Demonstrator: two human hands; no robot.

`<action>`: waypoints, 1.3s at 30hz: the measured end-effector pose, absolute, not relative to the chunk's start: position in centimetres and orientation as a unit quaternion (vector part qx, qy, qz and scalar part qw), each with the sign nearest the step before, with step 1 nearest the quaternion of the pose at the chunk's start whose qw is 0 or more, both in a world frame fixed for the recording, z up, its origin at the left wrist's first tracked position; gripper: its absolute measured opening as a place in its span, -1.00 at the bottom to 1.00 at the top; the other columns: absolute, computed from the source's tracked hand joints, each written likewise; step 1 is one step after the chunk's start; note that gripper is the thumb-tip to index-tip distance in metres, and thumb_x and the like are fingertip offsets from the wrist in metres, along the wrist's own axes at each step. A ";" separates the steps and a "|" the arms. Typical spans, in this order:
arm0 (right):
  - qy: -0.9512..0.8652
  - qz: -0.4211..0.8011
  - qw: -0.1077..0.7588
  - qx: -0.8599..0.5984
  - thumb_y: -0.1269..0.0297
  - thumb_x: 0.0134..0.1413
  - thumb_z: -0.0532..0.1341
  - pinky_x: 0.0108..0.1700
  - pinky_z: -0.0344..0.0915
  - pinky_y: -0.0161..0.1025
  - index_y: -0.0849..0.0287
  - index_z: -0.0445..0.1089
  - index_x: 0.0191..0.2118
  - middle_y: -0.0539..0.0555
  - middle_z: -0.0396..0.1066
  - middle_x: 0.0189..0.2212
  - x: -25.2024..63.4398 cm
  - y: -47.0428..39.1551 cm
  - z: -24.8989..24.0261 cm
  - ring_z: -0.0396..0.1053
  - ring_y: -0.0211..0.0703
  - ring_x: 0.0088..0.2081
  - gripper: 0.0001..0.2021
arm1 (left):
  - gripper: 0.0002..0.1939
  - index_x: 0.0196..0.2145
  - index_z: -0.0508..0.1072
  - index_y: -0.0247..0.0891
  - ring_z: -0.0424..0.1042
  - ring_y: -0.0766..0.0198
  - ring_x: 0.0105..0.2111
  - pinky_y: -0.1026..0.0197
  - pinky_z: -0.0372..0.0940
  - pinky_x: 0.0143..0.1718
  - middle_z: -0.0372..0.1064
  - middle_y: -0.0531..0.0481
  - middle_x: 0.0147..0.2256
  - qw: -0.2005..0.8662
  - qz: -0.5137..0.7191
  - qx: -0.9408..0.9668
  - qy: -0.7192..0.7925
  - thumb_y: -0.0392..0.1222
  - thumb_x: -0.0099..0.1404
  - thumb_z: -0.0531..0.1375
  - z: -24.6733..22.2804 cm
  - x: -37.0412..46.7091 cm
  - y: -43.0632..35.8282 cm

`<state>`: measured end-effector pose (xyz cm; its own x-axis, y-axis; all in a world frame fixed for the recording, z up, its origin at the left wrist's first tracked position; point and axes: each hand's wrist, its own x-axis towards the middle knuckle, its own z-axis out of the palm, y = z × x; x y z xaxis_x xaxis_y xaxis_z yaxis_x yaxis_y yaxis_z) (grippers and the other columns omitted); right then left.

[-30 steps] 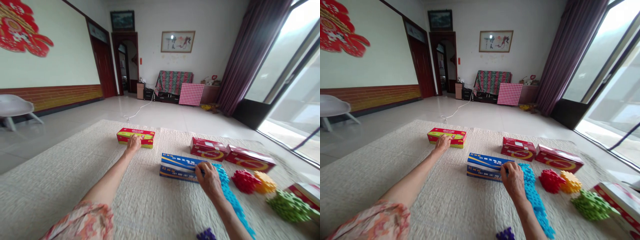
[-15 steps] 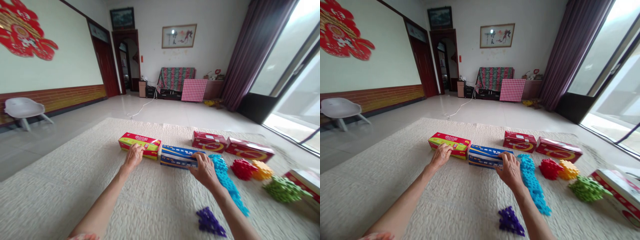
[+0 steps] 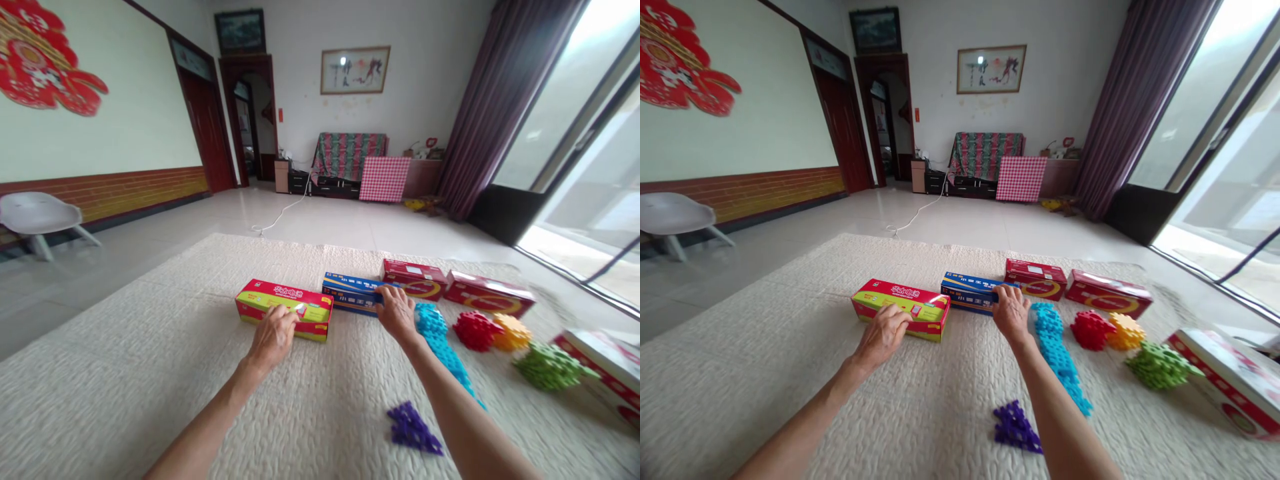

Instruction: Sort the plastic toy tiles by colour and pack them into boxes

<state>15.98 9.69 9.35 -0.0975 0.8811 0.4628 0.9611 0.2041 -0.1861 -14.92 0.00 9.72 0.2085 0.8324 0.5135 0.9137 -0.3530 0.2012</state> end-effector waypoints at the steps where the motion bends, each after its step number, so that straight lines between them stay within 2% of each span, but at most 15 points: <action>1: -0.739 -0.075 0.241 -0.625 0.38 0.09 0.11 0.01 0.15 -0.02 0.08 0.35 -0.01 0.14 0.35 0.07 16.1 9.6 9.5 0.19 0.08 0.10 -0.67 | -0.77 -0.32 0.52 -0.23 0.34 0.16 -0.24 0.15 0.26 -0.16 0.38 -0.07 -0.33 0.064 -0.277 -0.777 -0.562 -0.34 0.34 0.06 9.9 -14.3 -0.5; 5: -0.737 -0.048 0.227 -0.635 0.36 0.14 0.07 0.02 0.17 0.04 0.07 0.39 -0.01 0.15 0.37 0.09 15.9 9.1 10.7 0.21 0.12 0.11 -0.68 | -0.76 -0.30 0.53 -0.21 0.36 0.17 -0.24 0.17 0.27 -0.18 0.39 -0.06 -0.31 0.048 -0.256 -0.795 -0.548 -0.32 0.37 0.05 10.2 -11.3 -1.7; 7: -0.736 -0.025 0.248 -0.629 0.32 0.17 0.07 0.04 0.19 0.07 0.10 0.42 -0.04 0.17 0.40 0.06 15.3 8.6 11.6 0.25 0.13 0.10 -0.71 | -0.75 -0.28 0.53 -0.20 0.37 0.17 -0.24 0.17 0.29 -0.19 0.39 -0.06 -0.30 0.048 -0.243 -0.804 -0.541 -0.30 0.38 0.04 10.2 -9.6 -2.1; 11: -0.791 0.069 0.308 -0.524 0.32 0.09 0.18 -0.01 0.29 -0.11 0.15 0.44 -0.08 0.18 0.46 -0.06 13.3 7.0 13.5 0.41 -0.02 -0.06 -0.74 | -0.74 -0.24 0.52 -0.20 0.39 0.17 -0.22 0.18 0.32 -0.19 0.39 -0.06 -0.29 0.036 -0.229 -0.824 -0.517 -0.30 0.39 0.02 10.4 -7.2 -2.6; 14: -0.846 0.105 0.260 -0.453 0.30 -0.01 0.27 -0.02 0.31 -0.16 0.13 0.45 -0.15 0.14 0.47 -0.10 11.8 5.6 14.4 0.42 -0.06 -0.08 -0.75 | -0.71 -0.23 0.52 -0.19 0.40 0.21 -0.18 0.22 0.33 -0.15 0.41 -0.07 -0.24 0.015 -0.269 -0.830 -0.489 -0.34 0.39 -0.01 11.1 -7.4 -2.3; 18: -0.859 0.101 0.171 -0.471 0.21 -0.11 0.36 -0.05 0.32 -0.08 0.11 0.46 -0.18 0.16 0.45 -0.04 11.1 4.4 14.7 0.41 0.05 -0.04 -0.70 | -0.69 -0.12 0.50 -0.20 0.38 0.19 -0.06 0.15 0.30 0.00 0.42 -0.11 -0.11 0.039 -0.316 -0.797 -0.513 -0.38 0.34 0.01 12.6 -11.0 -0.1; 21: -0.857 0.108 0.131 -0.487 0.15 -0.16 0.38 -0.03 0.31 -0.02 0.06 0.43 -0.06 0.18 0.41 0.03 11.2 4.4 14.6 0.38 0.14 0.01 -0.55 | -0.67 -0.05 0.47 -0.20 0.32 0.08 0.04 0.04 0.23 0.11 0.37 -0.11 0.02 0.020 -0.243 -0.824 -0.512 -0.29 0.20 0.19 13.2 -14.4 2.1; 25: -0.864 0.125 0.100 -0.477 0.19 -0.23 0.39 0.04 0.28 -0.01 0.10 0.34 0.07 0.23 0.38 0.05 11.1 4.9 14.6 0.34 0.16 0.06 -0.37 | -0.47 0.05 0.41 -0.20 0.26 0.05 0.12 0.07 0.21 0.15 0.34 -0.10 0.05 -0.063 -0.177 -0.839 -0.511 -0.09 0.10 0.28 13.4 -16.7 4.0; 30: -0.866 0.113 0.060 -0.484 0.22 -0.28 0.40 0.02 0.28 -0.02 0.18 0.30 0.07 0.28 0.41 -0.02 10.3 5.3 14.8 0.37 0.18 0.01 -0.32 | -0.45 0.02 0.41 -0.14 0.23 0.06 0.13 0.14 0.21 0.14 0.28 -0.05 0.07 -0.108 -0.126 -0.848 -0.503 -0.09 0.03 0.30 13.9 -16.4 4.8; 34: -0.859 0.102 0.049 -0.500 0.23 -0.34 0.41 -0.09 0.30 -0.04 0.13 0.29 0.04 0.24 0.44 -0.09 9.8 5.4 14.7 0.40 0.18 -0.06 -0.32 | -0.40 0.06 0.38 -0.17 0.22 0.04 0.13 0.12 0.19 0.14 0.24 -0.10 0.09 -0.109 -0.090 -0.842 -0.521 -0.11 0.02 0.28 14.4 -16.0 5.1; 39: -0.855 0.087 0.052 -0.509 0.26 -0.24 0.36 -0.16 0.29 -0.08 0.15 0.26 0.06 0.27 0.44 -0.08 9.7 4.9 15.0 0.42 0.16 -0.08 -0.37 | -0.39 0.12 0.33 -0.18 0.18 0.04 0.19 0.10 0.16 0.17 0.22 -0.13 0.16 -0.090 -0.074 -0.852 -0.511 -0.06 0.10 0.24 14.2 -16.5 5.2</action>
